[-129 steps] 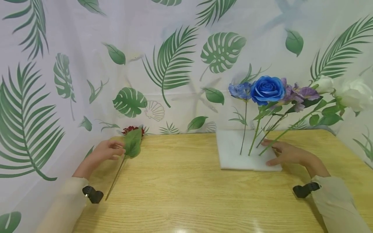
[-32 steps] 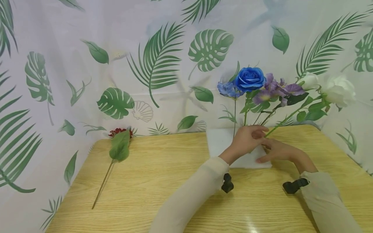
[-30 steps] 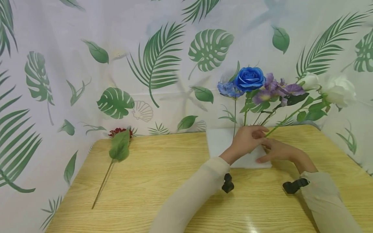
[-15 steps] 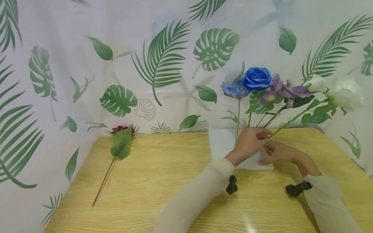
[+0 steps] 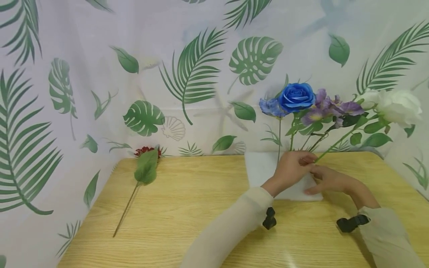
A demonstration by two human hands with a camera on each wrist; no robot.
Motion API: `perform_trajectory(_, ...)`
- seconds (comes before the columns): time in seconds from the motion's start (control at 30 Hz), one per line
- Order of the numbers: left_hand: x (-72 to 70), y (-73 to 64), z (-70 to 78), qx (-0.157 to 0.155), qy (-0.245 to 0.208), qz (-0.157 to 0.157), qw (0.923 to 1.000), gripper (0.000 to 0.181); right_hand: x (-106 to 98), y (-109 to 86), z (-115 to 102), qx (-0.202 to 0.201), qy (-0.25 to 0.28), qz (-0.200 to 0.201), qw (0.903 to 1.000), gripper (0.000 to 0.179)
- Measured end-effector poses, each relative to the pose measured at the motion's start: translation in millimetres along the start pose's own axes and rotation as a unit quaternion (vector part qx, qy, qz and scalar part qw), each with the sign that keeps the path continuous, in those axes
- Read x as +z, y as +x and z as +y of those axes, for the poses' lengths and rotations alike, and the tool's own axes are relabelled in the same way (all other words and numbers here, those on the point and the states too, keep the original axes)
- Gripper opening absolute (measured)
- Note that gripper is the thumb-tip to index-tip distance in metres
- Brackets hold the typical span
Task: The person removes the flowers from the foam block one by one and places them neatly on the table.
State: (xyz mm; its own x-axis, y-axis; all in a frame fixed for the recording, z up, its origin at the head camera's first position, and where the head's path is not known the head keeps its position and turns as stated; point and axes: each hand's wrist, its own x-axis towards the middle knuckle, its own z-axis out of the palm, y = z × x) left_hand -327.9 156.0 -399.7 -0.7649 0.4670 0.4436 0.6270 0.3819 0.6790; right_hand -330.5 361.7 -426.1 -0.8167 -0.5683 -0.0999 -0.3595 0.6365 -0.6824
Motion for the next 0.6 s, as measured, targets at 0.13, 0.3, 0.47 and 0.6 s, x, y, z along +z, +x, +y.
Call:
perform_trajectory(0.13,-1.3,-2.9,0.4,0.01,-0.025,0.004,0.9996,0.022,0.0,-1.1,2.1,0.001,0.009,-0.001,1.0,0.081)
perform_trajectory(0.3,-3.6,-4.3,2.8,0.01,-0.039,0.009,0.9992,0.022,-1.0,-0.7,2.1,-0.005,0.016,-0.006,0.9999,0.089)
perform_trajectory(0.47,-4.6,-4.2,4.7,0.01,-0.045,0.01,0.9989,0.022,-1.2,-0.9,0.6,0.006,0.027,-0.011,0.9996,0.092)
perform_trajectory(0.6,-6.6,-4.1,6.2,0.011,-0.061,0.007,0.9981,0.021,-1.2,-1.2,-0.4,0.003,0.036,-0.012,0.9993,0.094)
